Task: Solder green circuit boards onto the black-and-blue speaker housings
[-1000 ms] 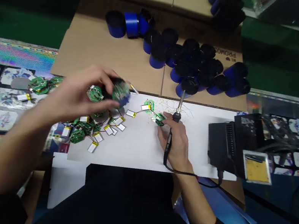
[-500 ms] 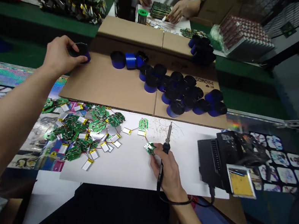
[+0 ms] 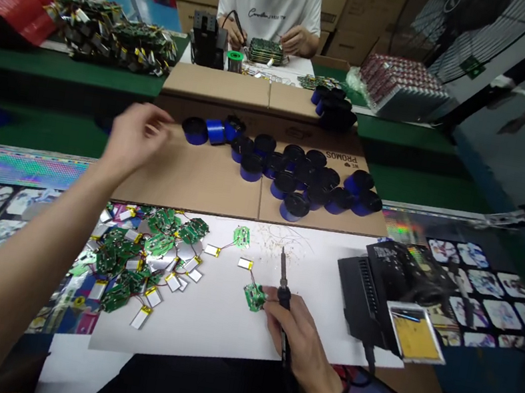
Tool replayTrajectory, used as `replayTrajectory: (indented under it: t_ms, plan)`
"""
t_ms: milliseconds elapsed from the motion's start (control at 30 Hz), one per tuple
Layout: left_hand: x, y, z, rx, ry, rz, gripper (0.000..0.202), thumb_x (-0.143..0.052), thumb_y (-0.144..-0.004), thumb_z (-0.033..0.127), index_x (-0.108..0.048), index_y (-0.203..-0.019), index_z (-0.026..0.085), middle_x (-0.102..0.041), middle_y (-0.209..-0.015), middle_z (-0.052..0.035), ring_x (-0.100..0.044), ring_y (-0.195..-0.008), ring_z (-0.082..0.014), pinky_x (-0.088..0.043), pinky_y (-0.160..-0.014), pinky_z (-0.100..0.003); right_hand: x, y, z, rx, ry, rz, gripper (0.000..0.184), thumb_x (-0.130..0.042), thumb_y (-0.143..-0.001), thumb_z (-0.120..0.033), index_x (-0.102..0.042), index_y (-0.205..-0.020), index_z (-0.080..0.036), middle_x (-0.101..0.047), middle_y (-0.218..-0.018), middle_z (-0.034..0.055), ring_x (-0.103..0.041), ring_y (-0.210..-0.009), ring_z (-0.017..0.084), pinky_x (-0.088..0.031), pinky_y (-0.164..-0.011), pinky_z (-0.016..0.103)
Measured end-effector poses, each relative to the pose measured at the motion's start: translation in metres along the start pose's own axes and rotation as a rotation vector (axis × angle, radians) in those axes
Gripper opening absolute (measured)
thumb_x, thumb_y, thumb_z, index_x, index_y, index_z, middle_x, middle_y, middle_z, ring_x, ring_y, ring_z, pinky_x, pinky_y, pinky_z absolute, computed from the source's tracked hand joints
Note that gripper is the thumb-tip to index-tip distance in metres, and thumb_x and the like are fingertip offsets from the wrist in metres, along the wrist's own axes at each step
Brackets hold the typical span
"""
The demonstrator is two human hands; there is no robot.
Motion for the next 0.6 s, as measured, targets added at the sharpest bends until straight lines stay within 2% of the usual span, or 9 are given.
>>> replayTrajectory:
  t_ms: [67,133,200,267,367,467,533,600]
  plan:
    - [-0.047,0.015,0.046,-0.136,0.055,-0.305,0.042,-0.054,-0.104,0.048,-0.061,-0.137,0.023,-0.067,-0.119,-0.0031,-0.064,-0.105,-0.0218,-0.053,-0.096,-0.043,-0.003,-0.002,-0.002,0.053,0.017,-0.011,0.05,-0.059,-0.096,0.003,-0.062,-0.137,-0.026,-0.077,-0.13,0.0129,-0.077,-0.116,0.028,-0.068,-0.092,0.047]
    - [-0.083,0.029,0.082,-0.249,0.029,-0.423,0.05,-0.06,-0.101,0.05,-0.061,-0.143,0.023,-0.064,-0.129,-0.0092,-0.066,-0.109,-0.0251,-0.054,-0.099,-0.044,-0.008,-0.004,-0.002,0.093,0.043,-0.037,0.053,-0.06,-0.095,0.004,-0.061,-0.139,-0.026,-0.079,-0.126,0.0111,-0.075,-0.117,0.029,-0.066,-0.094,0.049]
    - [-0.107,0.033,0.099,-0.264,0.027,-0.384,0.053,-0.065,-0.098,0.049,-0.058,-0.142,0.02,-0.06,-0.135,-0.0136,-0.064,-0.117,-0.0283,-0.053,-0.105,-0.046,-0.013,-0.004,-0.001,0.111,0.069,-0.046,0.055,-0.059,-0.095,0.004,-0.06,-0.14,-0.026,-0.081,-0.119,0.0092,-0.075,-0.113,0.029,-0.064,-0.092,0.049]
    - [-0.119,0.032,0.104,-0.244,0.033,-0.267,0.041,-0.069,-0.096,0.045,-0.061,-0.126,0.018,-0.06,-0.132,-0.0142,-0.063,-0.118,-0.0284,-0.052,-0.107,-0.045,-0.016,-0.004,-0.001,0.117,0.088,-0.038,0.053,-0.058,-0.095,0.004,-0.06,-0.14,-0.026,-0.081,-0.114,0.0083,-0.074,-0.108,0.028,-0.062,-0.088,0.047]
    - [-0.124,0.03,0.104,-0.215,0.069,-0.178,0.025,-0.073,-0.093,0.038,-0.056,-0.099,0.02,-0.064,-0.116,-0.0097,-0.063,-0.107,-0.0246,-0.052,-0.101,-0.04,-0.018,-0.004,-0.006,0.127,0.083,-0.016,0.05,-0.059,-0.096,0.002,-0.059,-0.138,-0.025,-0.081,-0.111,0.0075,-0.073,-0.104,0.027,-0.06,-0.087,0.045]
    - [-0.113,0.034,0.098,-0.12,0.138,-0.201,0.029,-0.075,-0.091,0.04,-0.053,-0.093,0.021,-0.067,-0.1,-0.005,-0.063,-0.092,-0.0209,-0.053,-0.09,-0.036,-0.019,-0.007,-0.012,0.128,0.037,-0.03,0.046,-0.063,-0.095,0.0,-0.059,-0.135,-0.023,-0.081,-0.112,0.0076,-0.071,-0.11,0.027,-0.061,-0.092,0.046]
    - [-0.096,0.044,0.095,-0.05,0.184,-0.281,0.034,-0.077,-0.089,0.046,-0.054,-0.093,0.021,-0.068,-0.094,-0.0032,-0.064,-0.084,-0.0199,-0.053,-0.084,-0.035,-0.02,-0.008,-0.013,0.11,0.015,-0.054,0.043,-0.063,-0.096,-0.001,-0.06,-0.132,-0.023,-0.081,-0.111,0.0075,-0.071,-0.109,0.027,-0.061,-0.093,0.046]
    - [-0.078,0.065,0.096,-0.036,0.23,-0.461,0.038,-0.079,-0.087,0.052,-0.057,-0.093,0.021,-0.07,-0.094,-0.0034,-0.067,-0.084,-0.0204,-0.054,-0.081,-0.035,-0.022,-0.008,-0.012,0.09,0.016,-0.065,0.041,-0.061,-0.097,-0.001,-0.06,-0.131,-0.023,-0.081,-0.106,0.0067,-0.071,-0.099,0.025,-0.062,-0.088,0.045]
Point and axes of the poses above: each hand's wrist, its own y-axis away from the middle knuckle, its own x-axis out of the back of the hand, z = x × y, the point moved 7 cm from there along -y, towards the middle knuckle
